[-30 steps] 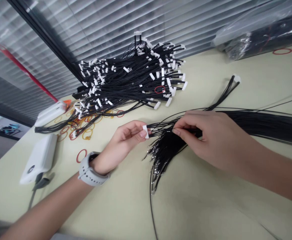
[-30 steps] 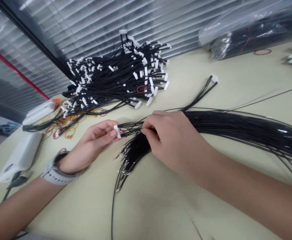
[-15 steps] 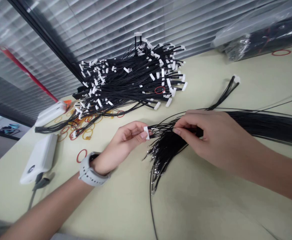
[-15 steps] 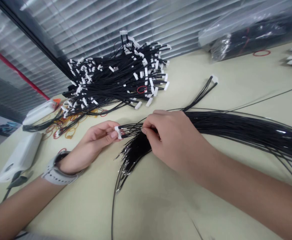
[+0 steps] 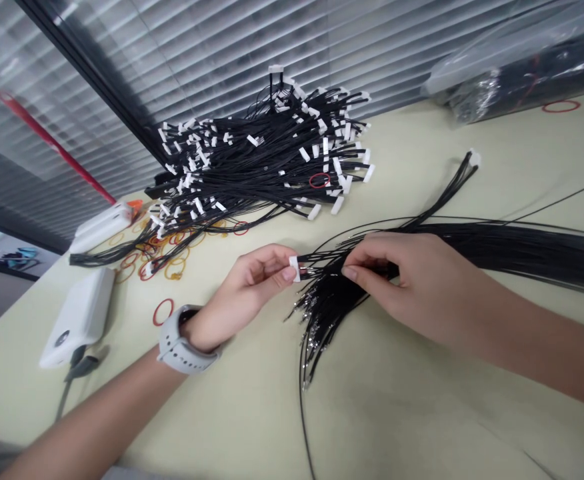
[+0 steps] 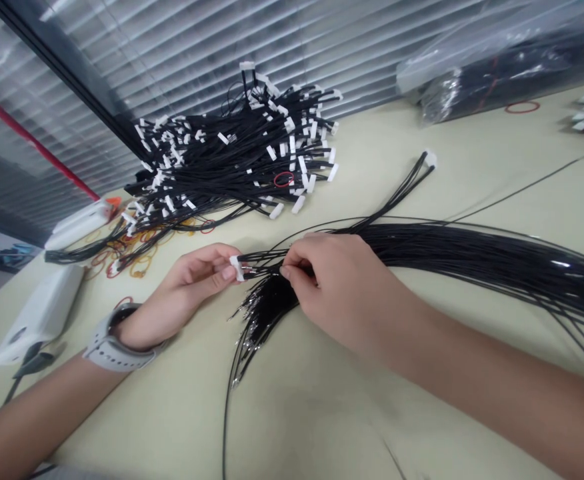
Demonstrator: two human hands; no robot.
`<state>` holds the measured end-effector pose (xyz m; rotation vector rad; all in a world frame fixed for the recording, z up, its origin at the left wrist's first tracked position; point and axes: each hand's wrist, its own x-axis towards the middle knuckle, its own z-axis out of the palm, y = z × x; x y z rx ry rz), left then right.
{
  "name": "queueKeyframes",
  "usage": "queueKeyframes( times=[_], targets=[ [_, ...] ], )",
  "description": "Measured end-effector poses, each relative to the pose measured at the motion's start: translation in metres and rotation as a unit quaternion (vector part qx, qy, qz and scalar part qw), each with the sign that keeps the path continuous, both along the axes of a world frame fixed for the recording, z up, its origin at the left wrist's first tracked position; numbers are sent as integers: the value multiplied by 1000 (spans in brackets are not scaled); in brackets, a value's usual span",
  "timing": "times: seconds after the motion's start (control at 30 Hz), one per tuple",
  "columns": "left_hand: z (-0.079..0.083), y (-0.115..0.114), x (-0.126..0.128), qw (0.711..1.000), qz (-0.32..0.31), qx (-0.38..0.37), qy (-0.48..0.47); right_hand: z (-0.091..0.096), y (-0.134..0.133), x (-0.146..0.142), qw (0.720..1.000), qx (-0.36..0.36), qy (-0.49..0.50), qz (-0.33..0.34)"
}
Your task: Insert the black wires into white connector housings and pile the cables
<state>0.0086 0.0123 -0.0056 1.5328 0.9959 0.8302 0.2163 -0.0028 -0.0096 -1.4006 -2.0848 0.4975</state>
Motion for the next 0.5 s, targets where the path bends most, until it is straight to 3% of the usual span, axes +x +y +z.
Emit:
queueKeyframes(
  times=[0.5],
  targets=[
    [2,-2,1,1000,-11,8,0,-1,2,-1,1000,7,5,25]
  ],
)
